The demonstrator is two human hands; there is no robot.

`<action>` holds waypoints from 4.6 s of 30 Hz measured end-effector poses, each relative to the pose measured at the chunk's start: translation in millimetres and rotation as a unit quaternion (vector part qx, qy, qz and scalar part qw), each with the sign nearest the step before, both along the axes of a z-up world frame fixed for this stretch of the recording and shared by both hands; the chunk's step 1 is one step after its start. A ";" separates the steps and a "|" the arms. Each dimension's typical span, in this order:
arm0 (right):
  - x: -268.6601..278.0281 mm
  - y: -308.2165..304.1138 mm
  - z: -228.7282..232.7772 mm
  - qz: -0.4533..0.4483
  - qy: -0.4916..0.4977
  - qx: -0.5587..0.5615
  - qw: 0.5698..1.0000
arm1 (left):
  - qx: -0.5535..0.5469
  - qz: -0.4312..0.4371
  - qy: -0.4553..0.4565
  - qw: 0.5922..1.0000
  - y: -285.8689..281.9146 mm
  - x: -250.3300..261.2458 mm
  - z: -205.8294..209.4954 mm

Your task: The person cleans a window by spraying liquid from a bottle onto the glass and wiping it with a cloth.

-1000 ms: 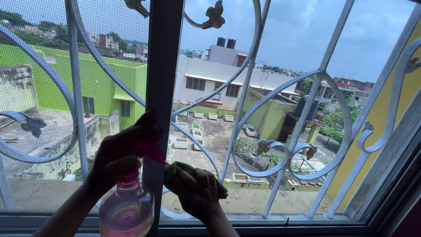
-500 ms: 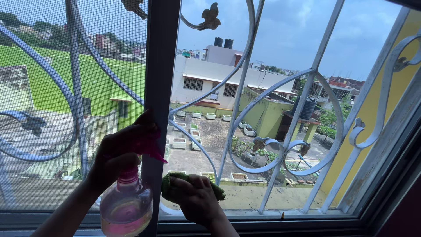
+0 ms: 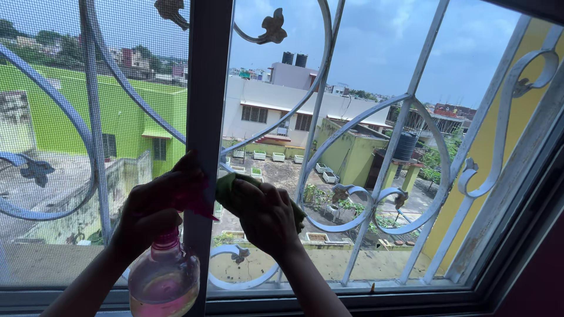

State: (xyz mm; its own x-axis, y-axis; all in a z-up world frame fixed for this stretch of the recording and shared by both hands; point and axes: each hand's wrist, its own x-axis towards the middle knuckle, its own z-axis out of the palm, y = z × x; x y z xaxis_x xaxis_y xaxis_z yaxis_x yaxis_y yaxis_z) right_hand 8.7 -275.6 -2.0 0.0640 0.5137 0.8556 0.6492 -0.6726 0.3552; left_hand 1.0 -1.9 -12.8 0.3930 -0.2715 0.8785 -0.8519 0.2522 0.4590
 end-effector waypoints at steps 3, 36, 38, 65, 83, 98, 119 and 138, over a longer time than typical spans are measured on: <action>0.1 8.5 -10.9 0.017 -0.068 0.015 0.997 | 0.011 0.027 0.006 1.000 1.8 -1.3 1.7; 6.2 11.0 -91.5 0.020 -0.088 0.009 0.996 | -0.024 -0.040 0.055 0.997 -1.2 -1.2 -6.9; 6.1 10.9 -94.7 0.019 -0.087 0.010 0.996 | -0.023 -0.035 0.039 0.998 -0.9 0.0 -7.0; -2.3 -6.8 -64.3 0.001 -0.016 0.050 0.999 | -0.031 0.082 0.098 0.991 -12.9 -27.4 -21.8; 4.2 8.0 -69.2 -0.008 -0.067 0.032 0.997 | -0.112 0.253 0.224 0.935 7.4 -35.8 -67.6; -12.5 -4.5 -99.5 0.027 0.117 -0.071 0.990 | -0.046 0.073 0.233 0.969 -6.6 -20.6 -72.3; 15.5 -4.1 -92.1 0.035 -0.044 -0.012 0.998 | -0.019 0.000 0.235 0.972 8.6 3.9 -92.7; 18.8 -3.9 -135.4 0.024 -0.062 -0.037 0.997 | -0.023 0.063 0.257 0.964 14.2 10.6 -111.8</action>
State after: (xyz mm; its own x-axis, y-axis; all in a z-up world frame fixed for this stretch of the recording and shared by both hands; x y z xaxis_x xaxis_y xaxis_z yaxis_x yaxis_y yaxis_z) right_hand 27.5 -279.5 -137.4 -0.0665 0.5759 0.8148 0.6286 -0.6100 0.4825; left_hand 11.6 12.3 -124.6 0.8073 -0.1594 0.5682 -0.5394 0.1913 0.8200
